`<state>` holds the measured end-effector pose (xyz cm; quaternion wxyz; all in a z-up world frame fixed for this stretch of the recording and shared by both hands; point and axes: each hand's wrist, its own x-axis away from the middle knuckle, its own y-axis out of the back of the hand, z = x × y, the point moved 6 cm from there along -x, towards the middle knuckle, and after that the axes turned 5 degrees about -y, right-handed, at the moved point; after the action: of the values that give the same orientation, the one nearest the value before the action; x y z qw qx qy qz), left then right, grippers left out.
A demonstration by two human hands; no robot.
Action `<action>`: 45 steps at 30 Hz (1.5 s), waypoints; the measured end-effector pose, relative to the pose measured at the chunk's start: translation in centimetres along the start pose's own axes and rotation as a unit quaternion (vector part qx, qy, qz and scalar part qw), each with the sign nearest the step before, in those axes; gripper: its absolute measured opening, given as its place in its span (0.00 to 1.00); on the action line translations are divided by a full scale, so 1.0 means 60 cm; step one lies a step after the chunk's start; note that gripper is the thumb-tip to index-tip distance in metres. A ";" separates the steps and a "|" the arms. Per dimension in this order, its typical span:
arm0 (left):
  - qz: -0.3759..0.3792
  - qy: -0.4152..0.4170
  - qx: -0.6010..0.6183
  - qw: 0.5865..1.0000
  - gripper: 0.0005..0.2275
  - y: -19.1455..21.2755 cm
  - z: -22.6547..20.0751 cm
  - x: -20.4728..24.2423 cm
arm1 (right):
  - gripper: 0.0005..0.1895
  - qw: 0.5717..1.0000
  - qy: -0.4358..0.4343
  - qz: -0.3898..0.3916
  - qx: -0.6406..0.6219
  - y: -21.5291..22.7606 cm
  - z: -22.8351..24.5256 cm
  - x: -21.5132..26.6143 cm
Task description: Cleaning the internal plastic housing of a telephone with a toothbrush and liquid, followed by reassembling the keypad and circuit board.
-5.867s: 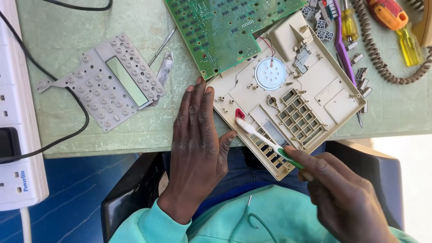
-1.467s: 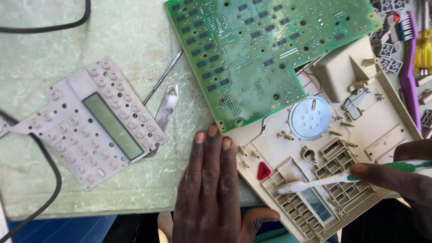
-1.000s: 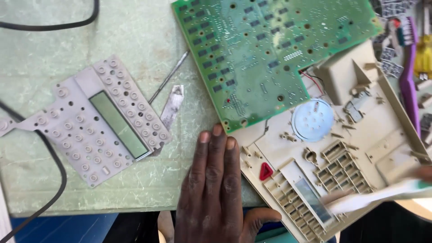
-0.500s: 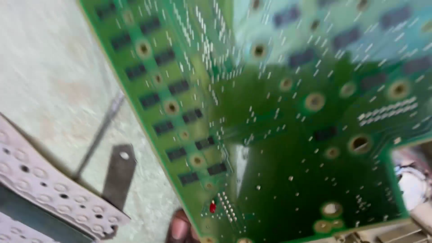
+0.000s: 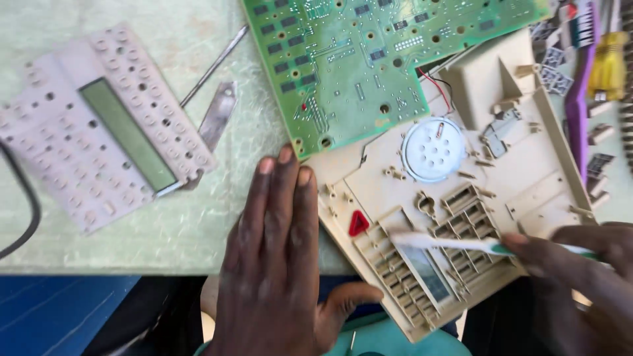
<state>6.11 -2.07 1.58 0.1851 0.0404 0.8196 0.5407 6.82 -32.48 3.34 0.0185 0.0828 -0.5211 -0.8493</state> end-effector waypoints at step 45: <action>0.076 -0.021 0.029 0.996 0.50 -0.004 -0.007 0.009 | 0.12 0.983 -0.179 -0.047 -0.016 -0.017 0.166 0.118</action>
<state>5.51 -2.37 1.37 0.1599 0.1192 0.8253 0.5282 -1.68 -24.05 6.01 -0.1132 -0.0464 -0.4975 -0.8588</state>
